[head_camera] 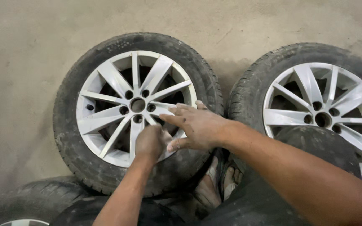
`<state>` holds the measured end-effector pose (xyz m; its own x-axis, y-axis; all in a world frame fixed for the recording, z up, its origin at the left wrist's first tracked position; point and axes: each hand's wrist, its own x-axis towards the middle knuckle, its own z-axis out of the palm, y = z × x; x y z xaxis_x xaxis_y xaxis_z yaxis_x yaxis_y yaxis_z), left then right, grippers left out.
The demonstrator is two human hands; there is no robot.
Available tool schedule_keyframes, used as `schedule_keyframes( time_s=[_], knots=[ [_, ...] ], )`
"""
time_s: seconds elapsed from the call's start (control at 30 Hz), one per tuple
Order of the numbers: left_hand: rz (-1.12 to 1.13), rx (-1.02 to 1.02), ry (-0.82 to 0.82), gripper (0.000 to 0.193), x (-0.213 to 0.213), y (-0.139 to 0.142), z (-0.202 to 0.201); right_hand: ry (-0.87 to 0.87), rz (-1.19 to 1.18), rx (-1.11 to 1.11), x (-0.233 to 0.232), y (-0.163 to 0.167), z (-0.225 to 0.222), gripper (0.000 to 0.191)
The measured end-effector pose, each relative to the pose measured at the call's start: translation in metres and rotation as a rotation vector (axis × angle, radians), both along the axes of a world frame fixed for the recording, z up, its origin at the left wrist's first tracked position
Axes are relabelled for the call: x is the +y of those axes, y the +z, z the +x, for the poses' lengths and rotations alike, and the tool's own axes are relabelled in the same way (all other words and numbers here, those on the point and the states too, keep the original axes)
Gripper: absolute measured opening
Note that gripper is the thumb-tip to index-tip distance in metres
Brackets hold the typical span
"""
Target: The person sands the silver rim of a car tire using a sanding block. They hold the tire steady with one hand while moving the sanding block across the rim's surface with the other hand.
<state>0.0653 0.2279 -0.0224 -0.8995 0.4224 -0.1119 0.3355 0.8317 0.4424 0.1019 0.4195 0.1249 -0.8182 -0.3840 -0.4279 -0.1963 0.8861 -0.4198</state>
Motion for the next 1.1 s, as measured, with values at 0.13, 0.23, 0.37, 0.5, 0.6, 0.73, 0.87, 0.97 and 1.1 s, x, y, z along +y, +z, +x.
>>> schedule_keyframes(
  time_s=[0.13,0.23,0.37,0.5,0.6,0.73,0.87,0.97,1.1],
  knots=[
    [0.055,-0.089,0.268,0.028,-0.003,0.004,-0.031,-0.004,0.01,0.017,0.001,-0.001,0.001,0.097],
    [0.107,-0.108,0.269,0.024,-0.003,0.002,-0.01,-0.026,0.033,-0.024,0.006,0.001,0.003,0.099],
    [-0.036,-0.269,-0.066,0.031,-0.008,0.005,0.031,-0.028,-0.026,0.034,0.007,0.004,0.001,0.095],
    [-0.146,-0.21,-0.179,0.02,-0.034,0.024,0.015,-0.032,-0.038,0.036,0.008,0.01,0.001,0.096],
    [-0.4,-0.128,-0.429,0.032,-0.046,0.033,-0.005,-0.07,-0.028,-0.003,0.011,0.017,0.002,0.098],
    [-0.32,0.03,-0.642,0.046,-0.044,0.022,0.0,-0.067,-0.014,0.008,0.013,0.022,0.004,0.096],
    [-0.052,0.079,-0.683,0.029,-0.041,0.006,0.016,-0.058,-0.03,0.025,0.011,0.019,0.002,0.095],
    [-0.475,-0.084,-0.792,0.032,-0.041,0.005,0.025,-0.064,0.014,-0.009,0.01,0.017,0.001,0.097],
    [-0.247,-0.053,-0.807,0.035,-0.041,0.02,0.032,-0.076,-0.004,-0.006,0.009,0.024,-0.001,0.095]
  ],
)
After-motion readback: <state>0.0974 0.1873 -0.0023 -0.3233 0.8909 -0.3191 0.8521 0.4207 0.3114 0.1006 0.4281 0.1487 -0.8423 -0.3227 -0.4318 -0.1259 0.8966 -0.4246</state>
